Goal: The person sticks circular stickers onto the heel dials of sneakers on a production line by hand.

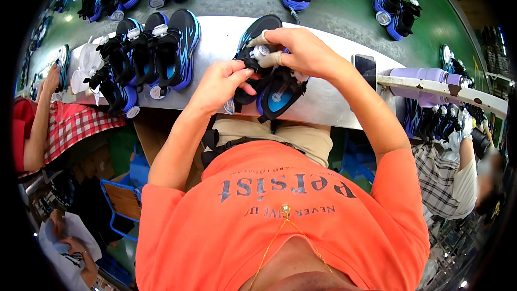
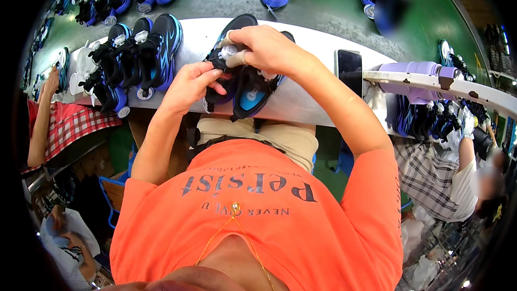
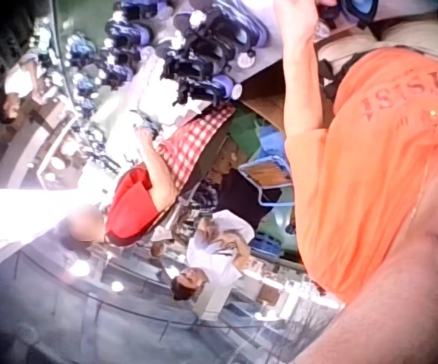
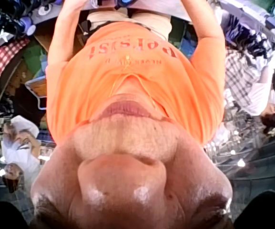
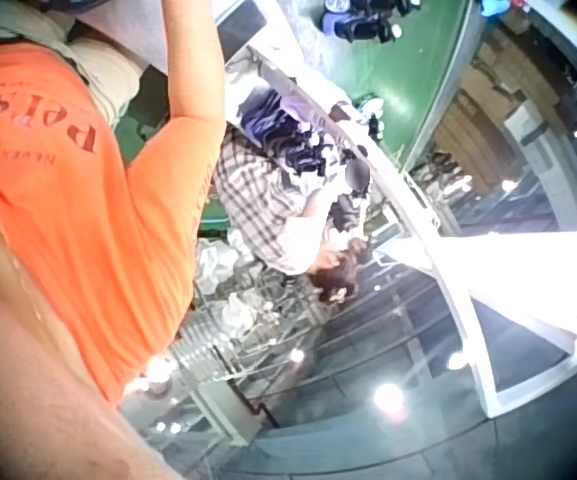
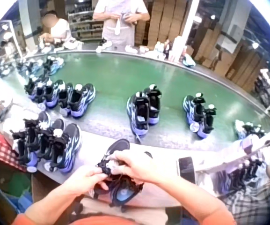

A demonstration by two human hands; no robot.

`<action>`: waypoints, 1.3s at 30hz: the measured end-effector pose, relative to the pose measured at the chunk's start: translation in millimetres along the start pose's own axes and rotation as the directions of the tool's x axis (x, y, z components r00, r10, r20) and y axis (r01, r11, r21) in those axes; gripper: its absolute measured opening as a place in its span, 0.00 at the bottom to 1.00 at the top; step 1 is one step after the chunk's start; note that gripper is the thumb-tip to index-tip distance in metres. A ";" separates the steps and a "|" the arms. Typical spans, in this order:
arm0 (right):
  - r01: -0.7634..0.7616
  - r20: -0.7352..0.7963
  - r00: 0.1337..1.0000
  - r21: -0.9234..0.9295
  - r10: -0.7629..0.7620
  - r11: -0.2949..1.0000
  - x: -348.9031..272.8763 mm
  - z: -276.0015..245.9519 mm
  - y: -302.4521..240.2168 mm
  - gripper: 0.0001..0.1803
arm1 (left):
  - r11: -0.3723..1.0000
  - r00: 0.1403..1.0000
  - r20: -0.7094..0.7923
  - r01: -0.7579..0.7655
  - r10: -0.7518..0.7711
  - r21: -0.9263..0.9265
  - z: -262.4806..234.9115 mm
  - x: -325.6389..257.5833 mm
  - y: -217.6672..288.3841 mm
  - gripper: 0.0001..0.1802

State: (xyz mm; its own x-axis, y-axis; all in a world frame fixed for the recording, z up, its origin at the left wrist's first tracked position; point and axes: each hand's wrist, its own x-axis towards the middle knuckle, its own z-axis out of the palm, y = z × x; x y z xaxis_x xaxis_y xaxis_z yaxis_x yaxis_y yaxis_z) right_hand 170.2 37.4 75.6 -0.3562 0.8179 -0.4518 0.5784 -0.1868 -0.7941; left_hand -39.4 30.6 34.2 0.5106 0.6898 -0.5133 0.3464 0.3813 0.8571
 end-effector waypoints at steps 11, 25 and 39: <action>0.313 -0.172 0.915 -0.265 -0.364 0.912 -2.7 12.7 20.1 0.12 | 0.994 0.996 -0.011 -0.090 0.091 0.063 7.9 -9.1 -4.0 0.12; 0.303 -0.111 0.943 -0.113 -0.315 0.946 -76.3 4.1 56.8 0.23 | 0.940 0.930 -0.224 -0.235 0.291 0.246 15.2 -39.7 10.5 0.10; 0.193 -0.367 0.895 -0.193 -0.253 0.962 -73.2 21.4 60.1 0.21 | 0.747 0.853 0.063 -0.488 0.518 0.451 39.1 -27.7 40.3 0.12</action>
State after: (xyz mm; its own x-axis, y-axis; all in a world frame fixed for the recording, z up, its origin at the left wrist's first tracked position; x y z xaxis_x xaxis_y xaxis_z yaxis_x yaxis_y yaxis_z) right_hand 215.3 -45.4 52.2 -0.1959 0.9791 -0.0540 0.6291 0.0832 -0.7729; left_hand -8.8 2.8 81.2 0.6649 0.7469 0.0036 0.3649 -0.3291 0.8710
